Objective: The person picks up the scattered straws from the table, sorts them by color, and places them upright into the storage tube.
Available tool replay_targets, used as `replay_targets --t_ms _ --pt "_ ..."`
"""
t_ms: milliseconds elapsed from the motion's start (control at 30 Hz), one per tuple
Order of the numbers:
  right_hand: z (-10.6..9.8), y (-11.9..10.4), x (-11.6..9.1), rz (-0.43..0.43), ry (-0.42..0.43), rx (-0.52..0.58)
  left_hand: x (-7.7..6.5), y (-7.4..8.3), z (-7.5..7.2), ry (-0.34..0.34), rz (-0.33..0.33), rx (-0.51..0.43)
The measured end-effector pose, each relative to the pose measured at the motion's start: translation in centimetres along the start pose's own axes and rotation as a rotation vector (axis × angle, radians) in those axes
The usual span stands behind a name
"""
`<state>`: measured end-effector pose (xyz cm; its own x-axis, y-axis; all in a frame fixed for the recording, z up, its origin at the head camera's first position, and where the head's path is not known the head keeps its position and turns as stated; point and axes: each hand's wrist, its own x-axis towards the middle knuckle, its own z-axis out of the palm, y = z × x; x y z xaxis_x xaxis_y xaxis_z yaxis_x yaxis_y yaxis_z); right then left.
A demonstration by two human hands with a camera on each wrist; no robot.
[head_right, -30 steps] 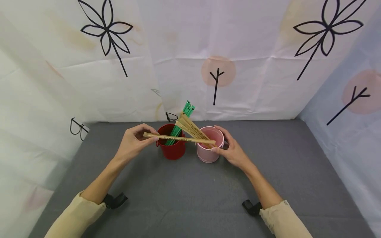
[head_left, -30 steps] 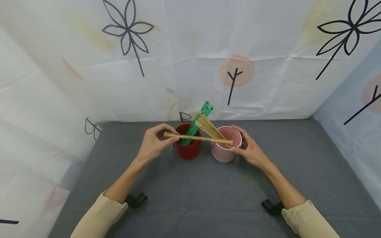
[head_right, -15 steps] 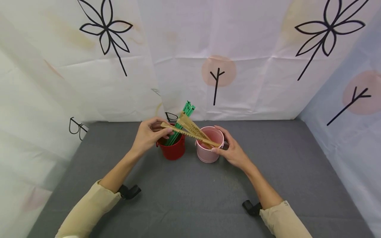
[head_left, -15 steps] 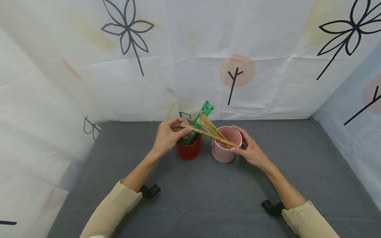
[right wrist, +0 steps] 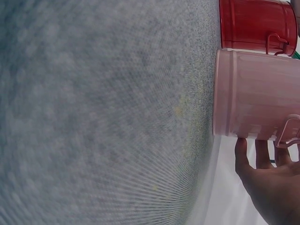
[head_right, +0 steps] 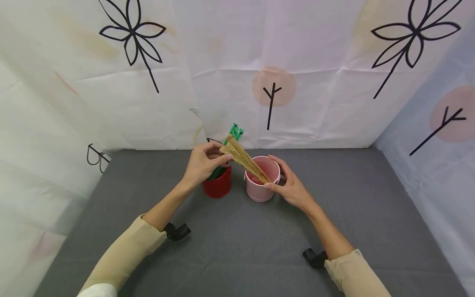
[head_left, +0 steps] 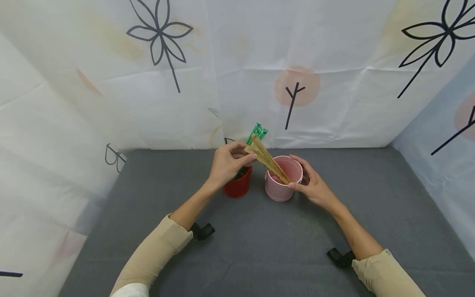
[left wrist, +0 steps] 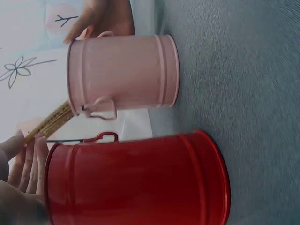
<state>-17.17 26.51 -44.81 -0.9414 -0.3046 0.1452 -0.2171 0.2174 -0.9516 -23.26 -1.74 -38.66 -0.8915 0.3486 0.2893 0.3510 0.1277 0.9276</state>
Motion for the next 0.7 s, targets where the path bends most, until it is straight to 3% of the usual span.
replay_targets --t_ms 200,400,700 --pt "-0.1 -0.1 0.1 0.001 -0.005 -0.017 0.3 0.0 0.9 0.005 -0.023 0.080" --pt "-0.3 -0.2 -0.1 0.016 0.010 -0.087 -0.1 0.1 0.7 0.009 -0.011 0.158" --pt "-1.2 -1.0 -1.3 0.003 0.067 -0.367 -2.3 0.5 -1.3 -0.024 0.075 0.399"
